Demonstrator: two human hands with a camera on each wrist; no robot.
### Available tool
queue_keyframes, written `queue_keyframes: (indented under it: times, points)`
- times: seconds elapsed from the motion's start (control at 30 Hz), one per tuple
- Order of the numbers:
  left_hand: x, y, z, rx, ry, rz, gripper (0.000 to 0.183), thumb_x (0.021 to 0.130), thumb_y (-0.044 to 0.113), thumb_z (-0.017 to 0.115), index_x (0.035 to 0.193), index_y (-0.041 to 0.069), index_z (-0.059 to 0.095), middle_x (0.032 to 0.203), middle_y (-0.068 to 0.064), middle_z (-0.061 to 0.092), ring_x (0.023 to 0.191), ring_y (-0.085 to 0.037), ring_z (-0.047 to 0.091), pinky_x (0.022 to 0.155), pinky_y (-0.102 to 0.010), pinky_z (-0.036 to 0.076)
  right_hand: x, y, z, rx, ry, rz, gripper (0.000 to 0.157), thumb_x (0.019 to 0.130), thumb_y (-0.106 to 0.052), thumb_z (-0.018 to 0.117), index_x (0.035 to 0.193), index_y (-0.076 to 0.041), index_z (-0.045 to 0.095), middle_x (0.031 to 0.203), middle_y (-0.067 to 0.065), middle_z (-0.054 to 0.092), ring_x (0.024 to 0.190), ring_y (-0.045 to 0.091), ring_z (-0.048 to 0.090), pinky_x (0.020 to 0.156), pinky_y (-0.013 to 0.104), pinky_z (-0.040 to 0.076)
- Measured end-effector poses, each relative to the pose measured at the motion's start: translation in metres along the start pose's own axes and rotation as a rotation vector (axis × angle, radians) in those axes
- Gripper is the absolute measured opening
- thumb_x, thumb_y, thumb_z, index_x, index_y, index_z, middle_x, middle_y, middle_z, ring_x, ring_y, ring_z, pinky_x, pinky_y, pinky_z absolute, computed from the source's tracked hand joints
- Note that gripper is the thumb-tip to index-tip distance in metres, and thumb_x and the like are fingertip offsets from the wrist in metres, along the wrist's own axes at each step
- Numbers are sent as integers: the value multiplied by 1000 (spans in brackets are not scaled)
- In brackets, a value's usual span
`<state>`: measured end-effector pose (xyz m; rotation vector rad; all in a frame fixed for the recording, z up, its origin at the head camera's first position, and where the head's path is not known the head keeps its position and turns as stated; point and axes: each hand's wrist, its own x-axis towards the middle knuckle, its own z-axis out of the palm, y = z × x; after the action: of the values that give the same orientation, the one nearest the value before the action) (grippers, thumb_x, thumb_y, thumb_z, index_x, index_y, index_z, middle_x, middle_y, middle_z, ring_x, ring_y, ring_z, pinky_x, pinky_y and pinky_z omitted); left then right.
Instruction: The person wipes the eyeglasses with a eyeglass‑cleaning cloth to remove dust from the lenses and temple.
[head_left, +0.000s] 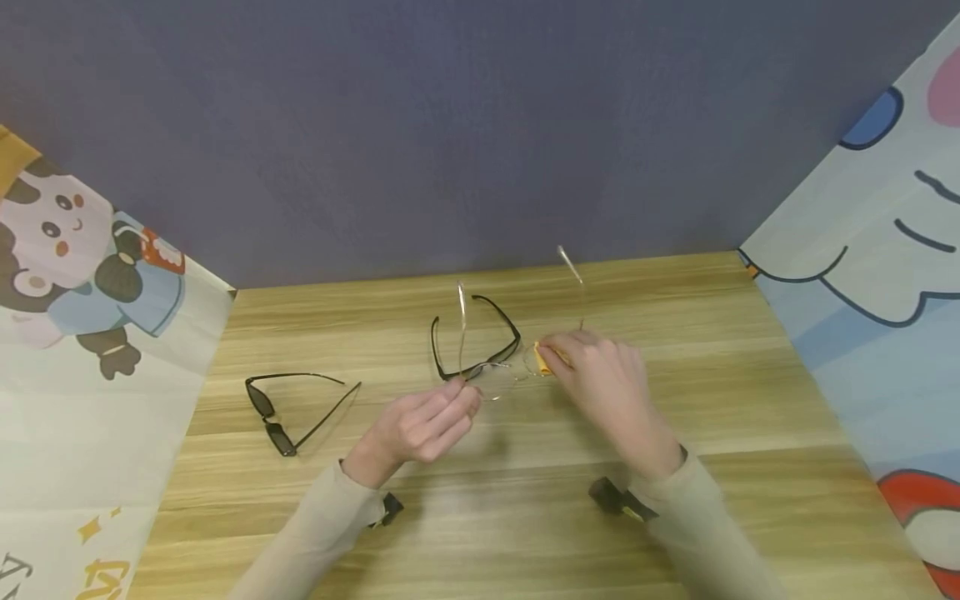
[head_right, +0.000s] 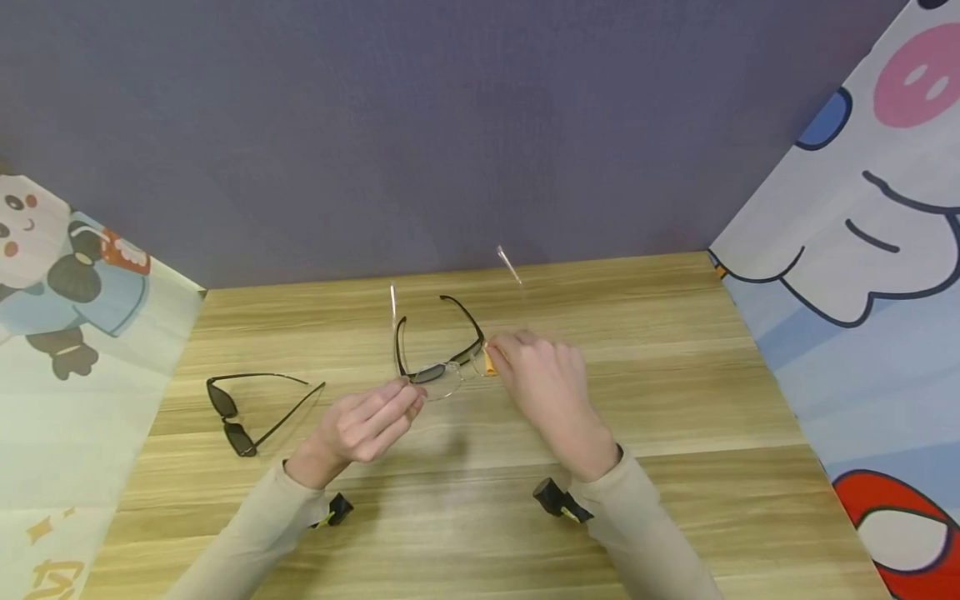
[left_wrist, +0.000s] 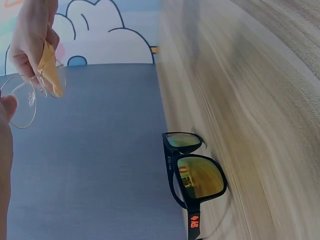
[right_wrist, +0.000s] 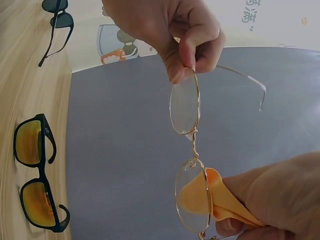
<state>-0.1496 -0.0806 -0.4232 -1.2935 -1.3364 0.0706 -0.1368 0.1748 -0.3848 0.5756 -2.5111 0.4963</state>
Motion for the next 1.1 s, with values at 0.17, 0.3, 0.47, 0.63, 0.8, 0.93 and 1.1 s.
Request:
queue_keyframes:
  times: [0.17, 0.3, 0.47, 0.63, 0.8, 0.93, 1.1]
  points:
    - [1, 0, 0, 6, -12, -5, 22, 92, -4, 69, 73, 6, 63, 82, -9, 75, 71, -14, 70, 69, -17, 62, -6, -2, -3, -1, 5, 5, 13, 88, -20, 82, 95, -9, 79, 84, 9, 78, 40, 7, 33, 34, 21, 21]
    - [2, 1, 0, 5, -20, -14, 20, 92, -5, 68, 76, 6, 64, 82, -9, 75, 71, -14, 70, 69, -17, 62, -8, -3, -2, 59, -24, 21, 13, 88, -20, 82, 95, -10, 80, 87, 9, 79, 44, 11, 49, 34, 21, 27]
    - [4, 2, -2, 11, -41, -30, 14, 92, -7, 68, 84, 5, 69, 85, -9, 75, 74, -15, 71, 72, -19, 62, -7, -5, -1, 159, -67, 37, 11, 90, -19, 81, 96, -10, 80, 91, 7, 80, 56, 16, 65, 40, 21, 41]
    - [5, 2, -3, 20, -40, -29, 15, 92, -7, 67, 84, 5, 70, 86, -9, 75, 75, -15, 71, 72, -18, 62, -5, -4, -1, 139, -53, 41, 11, 90, -18, 80, 97, -9, 79, 91, 9, 79, 50, 14, 59, 37, 22, 38]
    - [5, 2, -3, 31, -42, -35, 14, 93, -7, 67, 85, 5, 70, 86, -9, 75, 74, -15, 70, 72, -17, 62, -4, -3, -1, -6, -24, 53, 12, 90, -18, 80, 96, -8, 79, 87, 11, 79, 40, 10, 42, 33, 22, 27]
    - [5, 2, -2, 38, -48, -42, 14, 93, -6, 67, 86, 5, 70, 86, -9, 75, 75, -14, 70, 73, -16, 62, -5, -4, 1, -77, 21, 56, 13, 91, -19, 79, 95, -7, 78, 83, 11, 78, 36, 10, 36, 32, 22, 24]
    - [5, 3, -1, 32, -49, -62, 13, 94, -5, 67, 86, 5, 70, 86, -9, 75, 74, -15, 70, 72, -17, 62, -7, -9, 5, -12, 31, 45, 13, 89, -20, 81, 95, -9, 79, 88, 9, 79, 41, 14, 53, 32, 21, 27]
